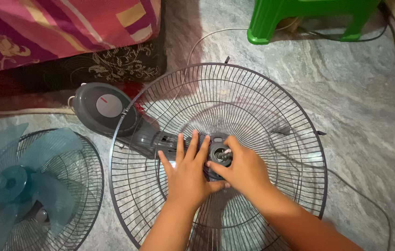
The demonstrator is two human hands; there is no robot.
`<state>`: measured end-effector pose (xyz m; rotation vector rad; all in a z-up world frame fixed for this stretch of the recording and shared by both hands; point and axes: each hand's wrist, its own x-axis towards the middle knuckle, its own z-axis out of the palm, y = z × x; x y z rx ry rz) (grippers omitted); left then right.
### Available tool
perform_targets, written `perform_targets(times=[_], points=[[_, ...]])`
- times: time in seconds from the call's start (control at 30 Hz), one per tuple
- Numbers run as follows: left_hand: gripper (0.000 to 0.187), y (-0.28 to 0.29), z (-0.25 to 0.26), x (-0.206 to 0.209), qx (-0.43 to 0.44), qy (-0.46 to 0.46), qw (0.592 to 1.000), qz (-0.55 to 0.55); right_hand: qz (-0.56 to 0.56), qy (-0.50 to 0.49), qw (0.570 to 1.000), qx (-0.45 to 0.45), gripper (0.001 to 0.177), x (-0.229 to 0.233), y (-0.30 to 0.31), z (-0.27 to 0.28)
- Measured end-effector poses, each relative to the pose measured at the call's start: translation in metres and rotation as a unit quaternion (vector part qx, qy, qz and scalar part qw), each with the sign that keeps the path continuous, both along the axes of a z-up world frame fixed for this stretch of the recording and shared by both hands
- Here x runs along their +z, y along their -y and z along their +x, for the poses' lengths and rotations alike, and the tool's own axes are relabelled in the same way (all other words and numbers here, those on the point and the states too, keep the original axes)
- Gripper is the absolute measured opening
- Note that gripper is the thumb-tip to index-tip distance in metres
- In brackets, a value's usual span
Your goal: The person removes the front grill, unscrews the central hub nut, and detaches the fan blades from the motor shaft. The person then removes the rear grill and places the parts on the floor.
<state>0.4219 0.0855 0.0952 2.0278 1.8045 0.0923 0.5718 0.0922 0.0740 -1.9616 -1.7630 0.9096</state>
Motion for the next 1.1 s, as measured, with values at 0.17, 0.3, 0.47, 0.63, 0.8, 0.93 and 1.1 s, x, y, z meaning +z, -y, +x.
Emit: perform_targets(times=[0.17,0.3,0.47,0.63,0.8,0.93,1.1], points=[[0.133,0.0,-0.001,0.0,-0.009,0.007,1.0,0.008,0.053,-0.014,0.998,0.024,0.055,-0.002,0.0,0.001],[0.133,0.002,-0.002,-0.001,-0.011,0.014,1.0,0.02,0.121,-0.017,0.991,0.047,0.05,-0.01,0.001,0.003],[0.133,0.001,-0.002,-0.001,-0.014,0.008,1.0,0.015,0.1,-0.004,0.993,0.065,0.05,-0.016,-0.002,0.007],[0.134,0.001,-0.002,0.0,-0.012,0.009,1.0,0.01,0.11,-0.004,0.991,0.08,0.052,-0.014,-0.006,0.01],[0.135,0.003,-0.004,-0.002,-0.011,0.007,1.0,0.011,0.066,0.058,0.992,0.088,0.063,-0.006,-0.006,0.005],[0.13,0.003,-0.001,-0.005,-0.008,-0.001,0.999,0.044,0.088,0.112,0.99,0.025,0.065,-0.007,-0.003,-0.009],[0.133,0.003,-0.002,-0.003,0.004,0.027,0.999,0.022,0.189,0.09,0.978,0.025,0.057,-0.023,-0.005,-0.006]])
